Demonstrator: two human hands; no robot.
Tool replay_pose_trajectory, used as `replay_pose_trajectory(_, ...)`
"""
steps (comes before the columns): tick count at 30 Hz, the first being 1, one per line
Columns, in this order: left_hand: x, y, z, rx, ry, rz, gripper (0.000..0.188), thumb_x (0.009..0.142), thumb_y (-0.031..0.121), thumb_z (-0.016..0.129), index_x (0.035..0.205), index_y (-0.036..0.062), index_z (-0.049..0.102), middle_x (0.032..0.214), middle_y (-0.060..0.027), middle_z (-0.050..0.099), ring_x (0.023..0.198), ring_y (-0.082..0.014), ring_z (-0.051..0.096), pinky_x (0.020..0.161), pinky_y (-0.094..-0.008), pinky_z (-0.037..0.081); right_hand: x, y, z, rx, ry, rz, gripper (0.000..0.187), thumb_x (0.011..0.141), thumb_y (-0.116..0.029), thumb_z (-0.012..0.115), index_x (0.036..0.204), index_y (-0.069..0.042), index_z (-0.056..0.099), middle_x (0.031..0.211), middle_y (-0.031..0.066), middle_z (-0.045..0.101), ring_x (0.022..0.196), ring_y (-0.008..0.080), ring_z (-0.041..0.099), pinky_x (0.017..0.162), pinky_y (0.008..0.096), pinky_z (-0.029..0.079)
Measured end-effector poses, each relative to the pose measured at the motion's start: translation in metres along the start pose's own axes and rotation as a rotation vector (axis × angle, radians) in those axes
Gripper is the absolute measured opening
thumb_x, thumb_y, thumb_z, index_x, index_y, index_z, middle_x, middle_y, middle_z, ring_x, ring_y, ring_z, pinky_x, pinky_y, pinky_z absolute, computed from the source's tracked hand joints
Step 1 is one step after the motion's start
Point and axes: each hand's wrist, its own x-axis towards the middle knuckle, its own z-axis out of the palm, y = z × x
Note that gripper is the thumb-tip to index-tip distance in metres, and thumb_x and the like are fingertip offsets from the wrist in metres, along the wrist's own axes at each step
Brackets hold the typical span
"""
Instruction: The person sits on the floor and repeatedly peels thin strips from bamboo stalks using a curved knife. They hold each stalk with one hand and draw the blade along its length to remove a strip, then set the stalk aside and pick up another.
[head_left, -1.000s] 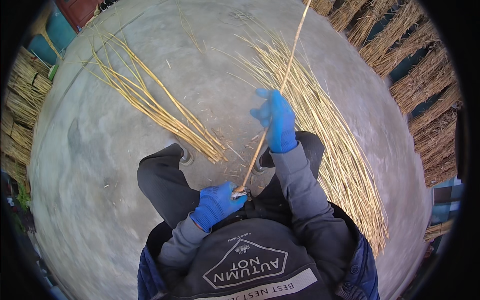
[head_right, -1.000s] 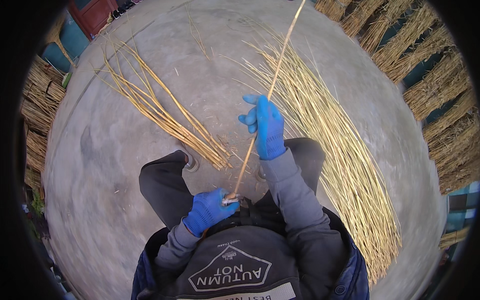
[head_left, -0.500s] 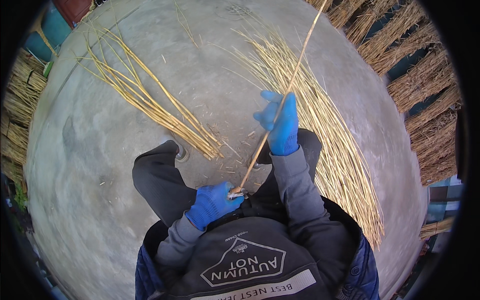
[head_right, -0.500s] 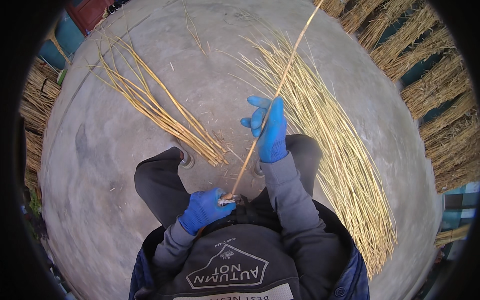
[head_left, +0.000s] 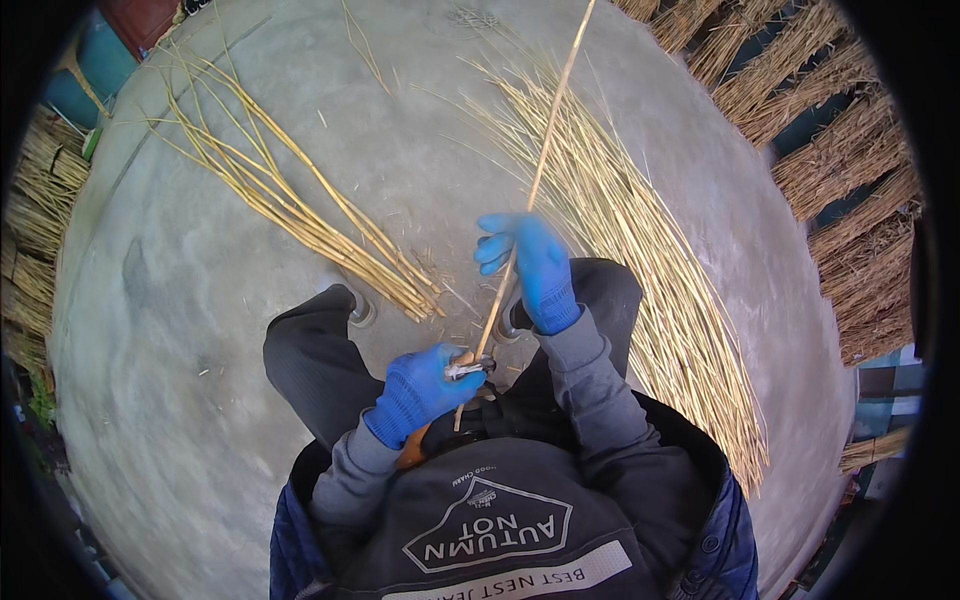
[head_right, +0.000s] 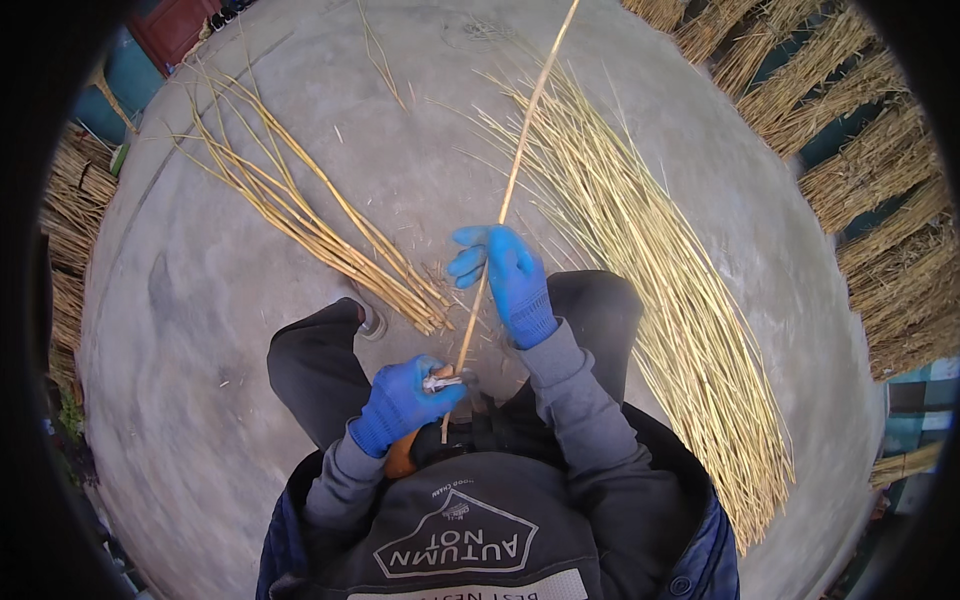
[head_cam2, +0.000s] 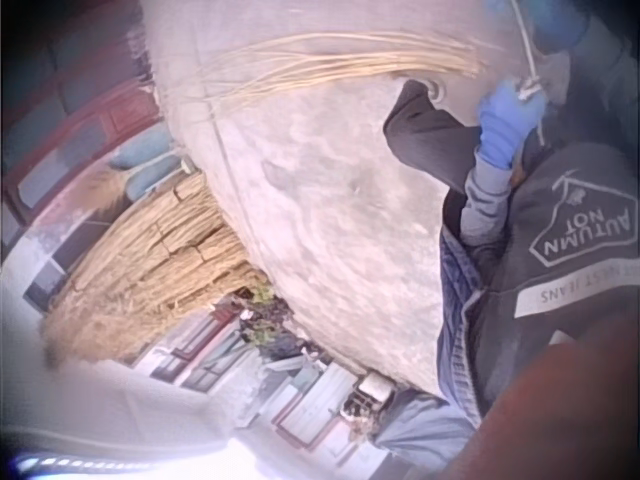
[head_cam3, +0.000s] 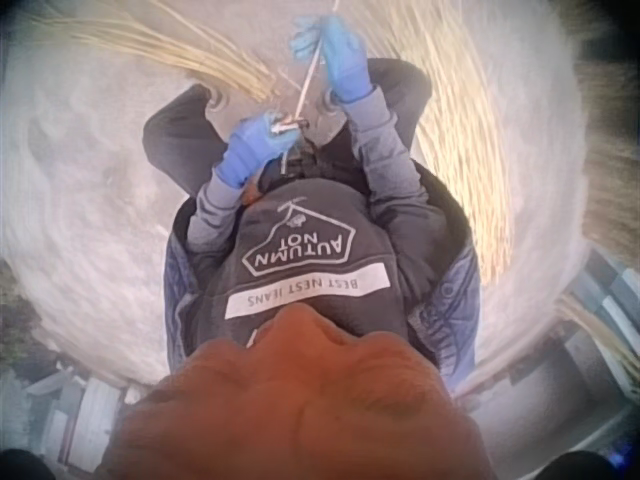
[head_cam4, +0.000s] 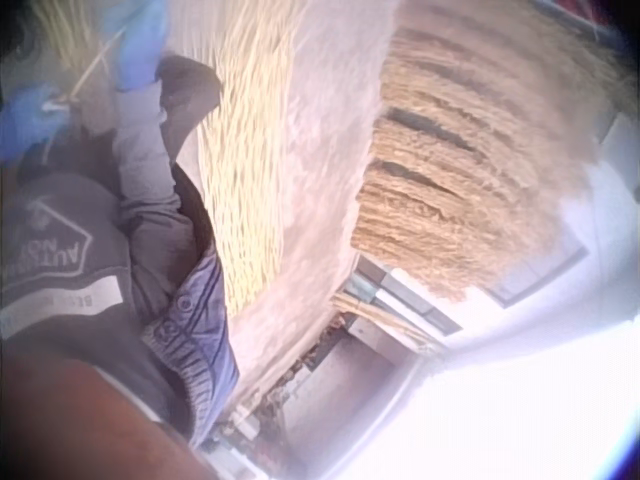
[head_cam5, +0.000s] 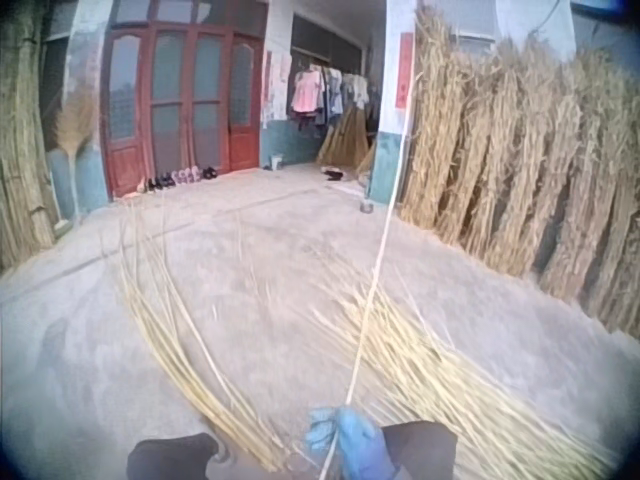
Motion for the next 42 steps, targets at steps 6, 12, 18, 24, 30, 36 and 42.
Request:
replay_pose_trajectory(6, 0.035, -0.004, -0.02, -0.034, 0.083, 0.069, 0.044, 0.078, 0.039, 0.085, 0.104, 0.0058, 0.073, 0.08, -0.0147, 0.073, 0.074, -0.0303, 0.074, 0.069, -0.0384, 0.059, -0.016, -0.002, 0.012, -0.154, -0.163, 0.014, 0.038, 0.111, -0.026, 0.041, 0.112, 0.004, 0.066, 0.092, 0.0124, 0.071, 0.084, 0.0169, 0.071, 0.077, 0.0305, 0.057)
replay_pose_trajectory(12, 0.059, 0.02, -0.035, -0.231, 0.15, 0.002, 0.041, 0.081, 0.029, 0.085, 0.104, -0.0006, 0.07, 0.075, -0.0131, 0.071, 0.068, -0.0196, 0.073, 0.063, -0.0327, 0.057, -0.005, -0.012, 0.015, -0.288, -0.108, -0.196, 0.031, 0.107, -0.02, 0.048, 0.12, 0.002, 0.065, 0.097, 0.0144, 0.072, 0.089, 0.022, 0.072, 0.083, 0.0362, 0.056)
replay_pose_trajectory(18, 0.087, 0.03, -0.068, -0.451, 0.308, -0.152, 0.035, 0.087, 0.022, 0.08, 0.105, -0.0052, 0.068, 0.081, -0.0097, 0.073, 0.072, -0.0114, 0.07, 0.063, -0.0277, 0.057, -0.066, -0.007, 0.026, -0.675, -0.157, -0.212, 0.036, 0.103, -0.02, 0.057, 0.133, 0.0, 0.061, 0.097, 0.0186, 0.072, 0.084, 0.0267, 0.072, 0.074, 0.0366, 0.056)
replay_pose_trajectory(24, 0.092, 0.029, -0.054, -0.656, 0.385, -0.147, 0.036, 0.089, 0.023, 0.079, 0.106, -0.0069, 0.067, 0.085, -0.0087, 0.072, 0.077, -0.0114, 0.069, 0.066, -0.0268, 0.056, -0.067, 0.01, 0.029, -0.939, -0.12, -0.403, 0.027, 0.096, -0.013, 0.063, 0.121, -0.003, 0.064, 0.075, 0.0155, 0.066, 0.066, 0.0335, 0.067, 0.059, 0.0411, 0.052)
replay_pose_trajectory(30, 0.096, -0.017, -0.068, -0.871, 0.451, -0.165, 0.029, 0.095, 0.02, 0.071, 0.11, -0.0049, 0.068, 0.087, -0.0062, 0.069, 0.072, -0.0114, 0.065, 0.062, -0.0258, 0.053, -0.072, 0.004, 0.012, -1.164, -0.312, -0.529, 0.017, 0.093, -0.017, 0.067, 0.106, -0.006, 0.065, 0.065, 0.0115, 0.058, 0.056, 0.0294, 0.06, 0.052, 0.0415, 0.046)
replay_pose_trajectory(36, 0.092, -0.131, -0.242, -0.881, 0.907, -0.05, 0.042, 0.1, 0.035, 0.065, 0.128, 0.0034, 0.067, 0.11, -0.0062, 0.069, 0.087, -0.0164, 0.067, 0.063, -0.0295, 0.055, -0.116, -0.038, -0.089, -1.37, -0.535, -0.576, 0.019, 0.089, -0.019, 0.07, 0.103, -0.007, 0.067, 0.063, 0.0067, 0.057, 0.055, 0.0266, 0.055, 0.06, 0.0394, 0.046)
replay_pose_trajectory(42, 0.085, -0.133, -0.222, -0.82, 0.915, -0.119, 0.042, 0.1, 0.034, 0.066, 0.127, 0.0021, 0.067, 0.109, -0.0064, 0.07, 0.086, -0.0181, 0.068, 0.06, -0.0307, 0.056, -0.101, -0.054, -0.13, -1.438, -0.412, -0.6, 0.027, 0.089, -0.017, 0.071, 0.113, -0.007, 0.066, 0.072, 0.0044, 0.063, 0.063, 0.0264, 0.061, 0.065, 0.0398, 0.047)
